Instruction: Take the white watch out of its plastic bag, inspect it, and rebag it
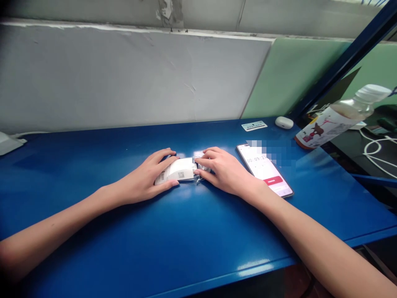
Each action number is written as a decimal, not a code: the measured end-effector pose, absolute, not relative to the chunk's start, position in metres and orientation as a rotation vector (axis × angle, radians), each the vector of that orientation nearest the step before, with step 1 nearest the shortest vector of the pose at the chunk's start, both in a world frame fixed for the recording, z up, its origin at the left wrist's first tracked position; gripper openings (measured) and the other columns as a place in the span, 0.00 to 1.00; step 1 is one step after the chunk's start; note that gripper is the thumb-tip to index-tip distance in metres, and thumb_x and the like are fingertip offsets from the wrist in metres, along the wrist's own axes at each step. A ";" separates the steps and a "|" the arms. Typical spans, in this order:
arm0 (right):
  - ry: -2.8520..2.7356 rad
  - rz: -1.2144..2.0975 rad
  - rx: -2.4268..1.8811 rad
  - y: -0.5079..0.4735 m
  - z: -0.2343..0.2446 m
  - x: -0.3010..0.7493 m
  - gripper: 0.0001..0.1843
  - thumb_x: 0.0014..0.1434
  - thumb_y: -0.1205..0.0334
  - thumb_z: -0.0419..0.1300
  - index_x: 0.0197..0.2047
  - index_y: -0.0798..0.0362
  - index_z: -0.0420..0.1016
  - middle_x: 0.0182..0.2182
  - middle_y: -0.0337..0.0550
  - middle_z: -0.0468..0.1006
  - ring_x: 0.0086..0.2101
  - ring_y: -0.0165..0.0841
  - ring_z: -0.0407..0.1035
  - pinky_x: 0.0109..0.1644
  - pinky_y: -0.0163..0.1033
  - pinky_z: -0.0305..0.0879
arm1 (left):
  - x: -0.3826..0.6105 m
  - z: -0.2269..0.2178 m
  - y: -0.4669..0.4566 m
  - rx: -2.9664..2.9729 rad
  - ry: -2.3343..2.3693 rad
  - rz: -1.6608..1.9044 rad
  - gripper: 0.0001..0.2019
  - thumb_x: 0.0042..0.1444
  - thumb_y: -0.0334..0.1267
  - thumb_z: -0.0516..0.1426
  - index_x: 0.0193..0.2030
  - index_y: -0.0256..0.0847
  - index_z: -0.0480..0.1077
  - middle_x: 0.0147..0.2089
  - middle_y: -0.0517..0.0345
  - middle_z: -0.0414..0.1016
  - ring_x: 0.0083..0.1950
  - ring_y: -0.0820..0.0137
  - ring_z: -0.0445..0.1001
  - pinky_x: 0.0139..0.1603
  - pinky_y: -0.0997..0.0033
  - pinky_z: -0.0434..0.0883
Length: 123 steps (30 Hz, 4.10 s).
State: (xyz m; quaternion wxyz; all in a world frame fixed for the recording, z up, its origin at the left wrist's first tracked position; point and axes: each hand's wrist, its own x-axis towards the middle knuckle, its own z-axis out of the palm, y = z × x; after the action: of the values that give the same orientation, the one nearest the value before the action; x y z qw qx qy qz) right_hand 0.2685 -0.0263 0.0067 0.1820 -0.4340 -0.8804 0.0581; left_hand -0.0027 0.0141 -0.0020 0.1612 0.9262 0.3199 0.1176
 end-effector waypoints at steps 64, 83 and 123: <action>-2.508 0.260 -1.355 -0.025 0.017 0.277 0.17 0.64 0.52 0.59 0.52 0.50 0.74 0.63 0.57 0.67 0.62 0.51 0.63 0.61 0.59 0.66 | 0.002 -0.004 0.010 2.767 0.918 0.459 0.25 0.64 0.48 0.53 0.62 0.35 0.62 0.63 0.38 0.69 0.67 0.47 0.63 0.66 0.44 0.63; -2.470 0.228 -1.362 -0.022 0.010 0.281 0.16 0.71 0.56 0.50 0.55 0.52 0.69 0.54 0.55 0.75 0.52 0.46 0.72 0.55 0.52 0.71 | 0.001 -0.005 0.011 2.747 0.924 0.463 0.27 0.64 0.53 0.55 0.62 0.35 0.64 0.64 0.38 0.69 0.68 0.47 0.63 0.66 0.46 0.63; -1.807 -0.211 -1.261 -0.022 0.015 0.270 0.13 0.69 0.61 0.53 0.53 0.53 0.72 0.46 0.54 0.79 0.46 0.42 0.75 0.47 0.49 0.74 | -0.004 0.001 0.019 2.631 0.912 0.303 0.37 0.62 0.58 0.56 0.72 0.38 0.57 0.73 0.37 0.56 0.74 0.44 0.51 0.69 0.41 0.56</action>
State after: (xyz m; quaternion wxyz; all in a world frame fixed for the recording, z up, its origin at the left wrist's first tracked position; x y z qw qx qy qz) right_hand 0.2705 -0.0224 0.0152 0.4475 -0.5093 -0.7301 -0.0852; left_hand -0.0040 0.0194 0.0013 0.1696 0.9257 0.3208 0.1067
